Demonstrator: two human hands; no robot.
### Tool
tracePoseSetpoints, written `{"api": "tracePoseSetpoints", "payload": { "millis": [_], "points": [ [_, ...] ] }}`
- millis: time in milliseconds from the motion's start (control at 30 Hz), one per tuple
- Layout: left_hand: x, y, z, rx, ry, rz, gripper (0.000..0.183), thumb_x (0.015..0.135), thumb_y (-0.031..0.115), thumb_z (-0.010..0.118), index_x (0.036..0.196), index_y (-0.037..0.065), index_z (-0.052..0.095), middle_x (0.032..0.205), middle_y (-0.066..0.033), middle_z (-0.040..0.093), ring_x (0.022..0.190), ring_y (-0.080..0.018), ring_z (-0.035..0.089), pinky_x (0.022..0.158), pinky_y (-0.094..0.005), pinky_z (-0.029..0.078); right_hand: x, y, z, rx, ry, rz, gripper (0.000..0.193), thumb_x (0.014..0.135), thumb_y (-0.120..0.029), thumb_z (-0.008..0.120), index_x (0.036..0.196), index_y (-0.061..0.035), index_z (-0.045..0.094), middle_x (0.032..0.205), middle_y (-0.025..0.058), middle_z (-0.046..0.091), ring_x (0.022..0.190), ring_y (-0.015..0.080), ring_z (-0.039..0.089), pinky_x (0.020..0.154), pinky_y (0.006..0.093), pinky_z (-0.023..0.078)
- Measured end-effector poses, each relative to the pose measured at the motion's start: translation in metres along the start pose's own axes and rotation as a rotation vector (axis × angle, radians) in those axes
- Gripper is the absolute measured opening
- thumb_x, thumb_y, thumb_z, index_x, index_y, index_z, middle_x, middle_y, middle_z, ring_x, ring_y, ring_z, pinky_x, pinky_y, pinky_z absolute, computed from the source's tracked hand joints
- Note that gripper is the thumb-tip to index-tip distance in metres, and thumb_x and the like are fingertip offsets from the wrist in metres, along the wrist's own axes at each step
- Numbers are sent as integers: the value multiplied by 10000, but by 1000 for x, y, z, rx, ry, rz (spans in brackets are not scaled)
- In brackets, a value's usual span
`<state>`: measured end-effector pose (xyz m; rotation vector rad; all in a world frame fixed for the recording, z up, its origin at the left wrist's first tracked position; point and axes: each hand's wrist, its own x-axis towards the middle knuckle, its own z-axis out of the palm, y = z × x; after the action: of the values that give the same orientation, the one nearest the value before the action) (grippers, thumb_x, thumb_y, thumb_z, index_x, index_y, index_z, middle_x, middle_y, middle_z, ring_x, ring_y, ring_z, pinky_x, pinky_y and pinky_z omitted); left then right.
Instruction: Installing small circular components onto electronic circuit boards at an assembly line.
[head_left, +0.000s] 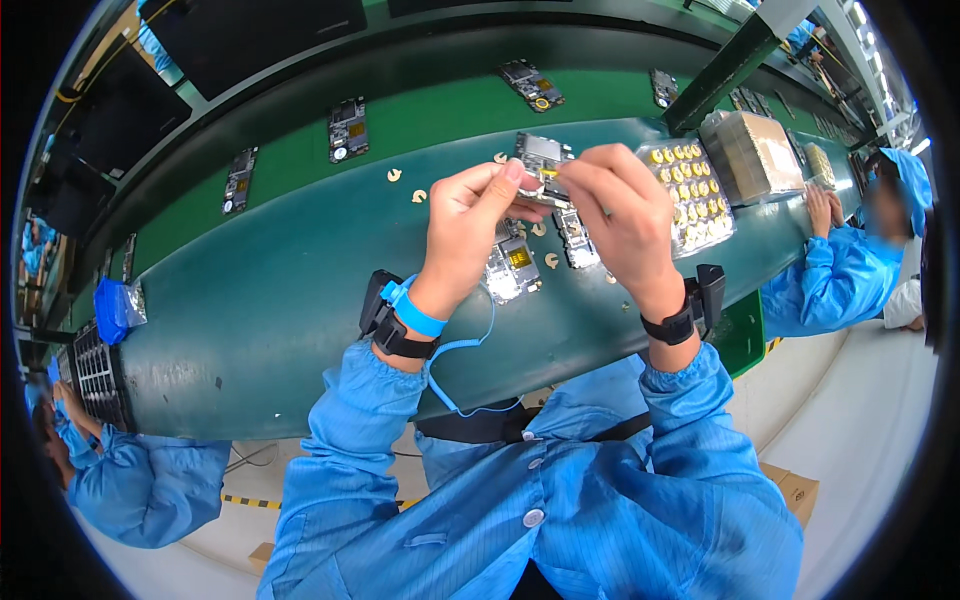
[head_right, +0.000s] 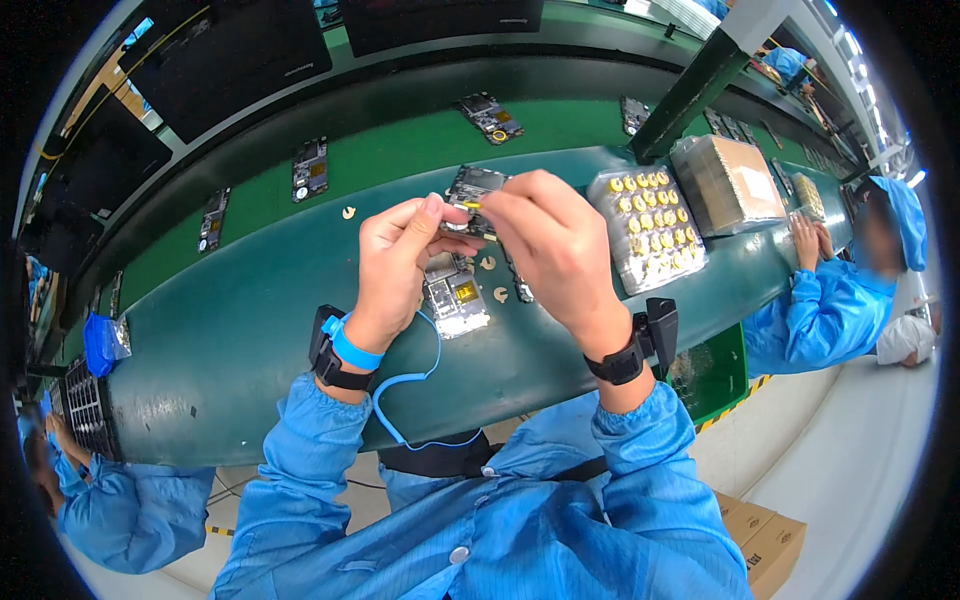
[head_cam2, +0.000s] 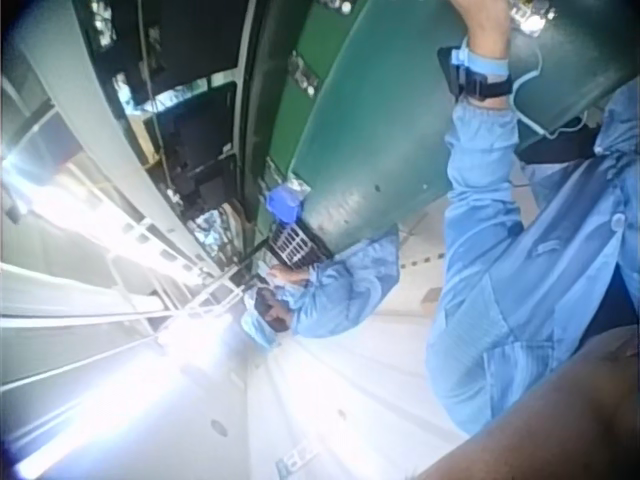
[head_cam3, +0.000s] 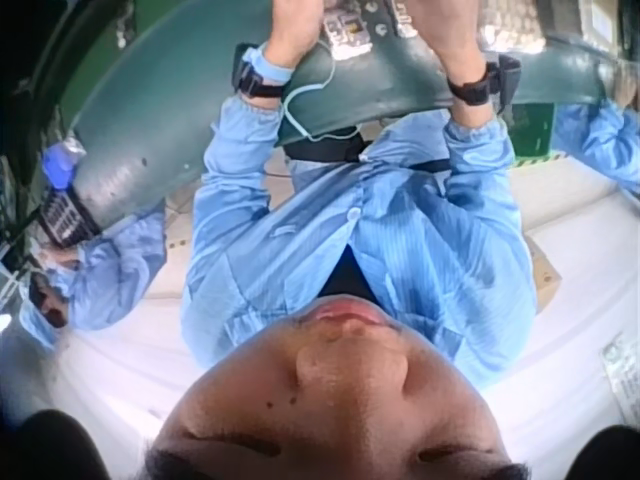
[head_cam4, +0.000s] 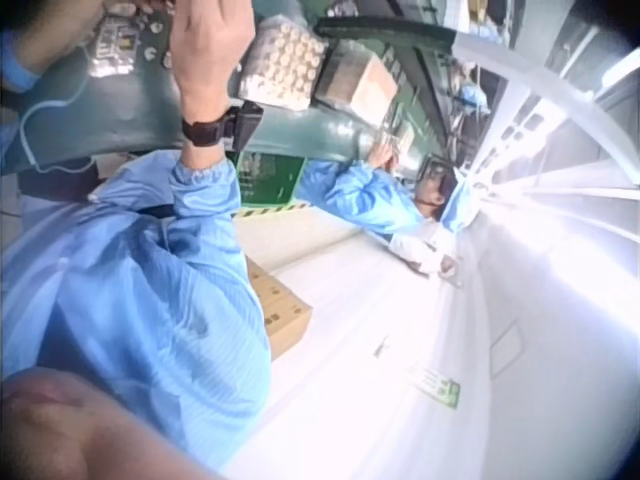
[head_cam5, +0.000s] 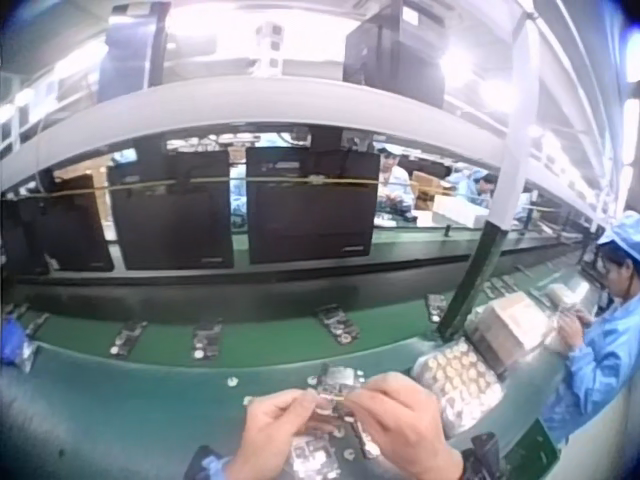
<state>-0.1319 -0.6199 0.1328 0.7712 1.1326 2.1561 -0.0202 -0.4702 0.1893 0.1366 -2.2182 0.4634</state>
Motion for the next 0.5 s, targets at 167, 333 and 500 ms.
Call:
{"api": "tracePoseSetpoints", "payload": {
  "millis": [167, 333, 500],
  "points": [
    [-3, -1, -1, 81, -18, 55, 247, 1062, 144, 608, 1054, -83, 703, 1017, -153, 738, 855, -211, 735, 803, -332, 615, -5, -1, 4, -1, -69, -138, 181, 815, 23, 771, 989, -12, 731, 901, 94, 657, 755, 255, 649, 656, 358, 529],
    [-3, 2, 0, 128, -14, 126, 201, 1042, 100, 629, 1050, -80, 718, 1012, -139, 747, 872, -188, 730, 810, -319, 610, -1, -8, 2, 156, -51, 104, 142, 852, -8, 769, 992, -15, 743, 891, 101, 666, 762, 245, 641, 677, 338, 519],
    [-5, -3, -6, 247, -32, 154, 200, 1040, 97, 638, 1086, -75, 729, 1019, -125, 751, 911, -158, 709, 836, -303, 587, -2, -9, 1, 339, -212, 415, 95, 912, -39, 748, 993, 10, 733, 884, 50, 693, 748, 100, 621, 636, 259, 473]
  ]
}}
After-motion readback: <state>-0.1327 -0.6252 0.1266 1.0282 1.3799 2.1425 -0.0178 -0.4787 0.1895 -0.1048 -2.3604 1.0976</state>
